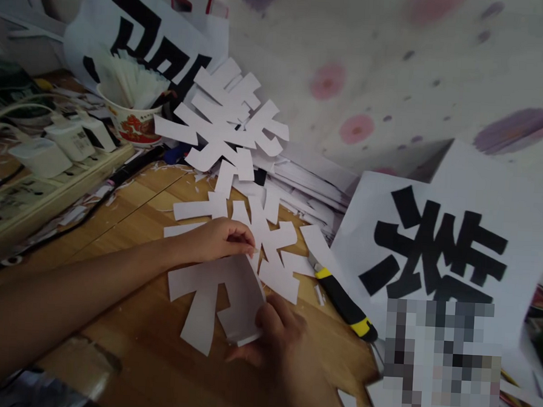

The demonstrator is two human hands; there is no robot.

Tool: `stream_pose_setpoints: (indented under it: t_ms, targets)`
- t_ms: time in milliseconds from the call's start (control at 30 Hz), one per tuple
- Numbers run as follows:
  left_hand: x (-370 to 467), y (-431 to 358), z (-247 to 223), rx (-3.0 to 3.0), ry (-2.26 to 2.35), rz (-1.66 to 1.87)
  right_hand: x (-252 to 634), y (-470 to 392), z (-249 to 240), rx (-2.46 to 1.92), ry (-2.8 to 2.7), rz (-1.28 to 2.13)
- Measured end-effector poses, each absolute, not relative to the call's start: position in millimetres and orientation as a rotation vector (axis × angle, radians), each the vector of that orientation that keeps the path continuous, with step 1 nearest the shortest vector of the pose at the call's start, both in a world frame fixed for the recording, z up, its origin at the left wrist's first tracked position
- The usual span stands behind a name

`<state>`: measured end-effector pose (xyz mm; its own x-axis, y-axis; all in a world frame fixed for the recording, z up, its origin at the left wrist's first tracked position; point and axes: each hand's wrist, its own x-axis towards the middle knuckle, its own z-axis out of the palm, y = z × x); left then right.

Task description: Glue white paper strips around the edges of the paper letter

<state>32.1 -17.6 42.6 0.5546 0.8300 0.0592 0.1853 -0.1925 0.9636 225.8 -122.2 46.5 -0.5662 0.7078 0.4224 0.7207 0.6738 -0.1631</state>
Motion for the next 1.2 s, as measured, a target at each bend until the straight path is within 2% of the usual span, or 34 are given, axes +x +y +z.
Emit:
stream_pose_setpoints:
  t_ms: [167,800,1033,1200]
  targets:
    - [32.4,-18.7,42.2,1.664,0.831,0.741,227.0,-122.2,47.7,-1.057,-2.461,-0.092]
    - [31.6,-19.4,41.1,1.712,0.864,0.735,231.6,-121.5,49.2,-1.029,-2.541,0.052]
    - [34.5,-41.4,46.5,2.019,0.855,0.863,238.2,-120.5,29.0,-1.075,-2.299,0.0]
    - [42.4,-55.7,43.7,2.193,0.883,0.889,234.2,-120.2,31.9,-1.175,-2.199,0.028]
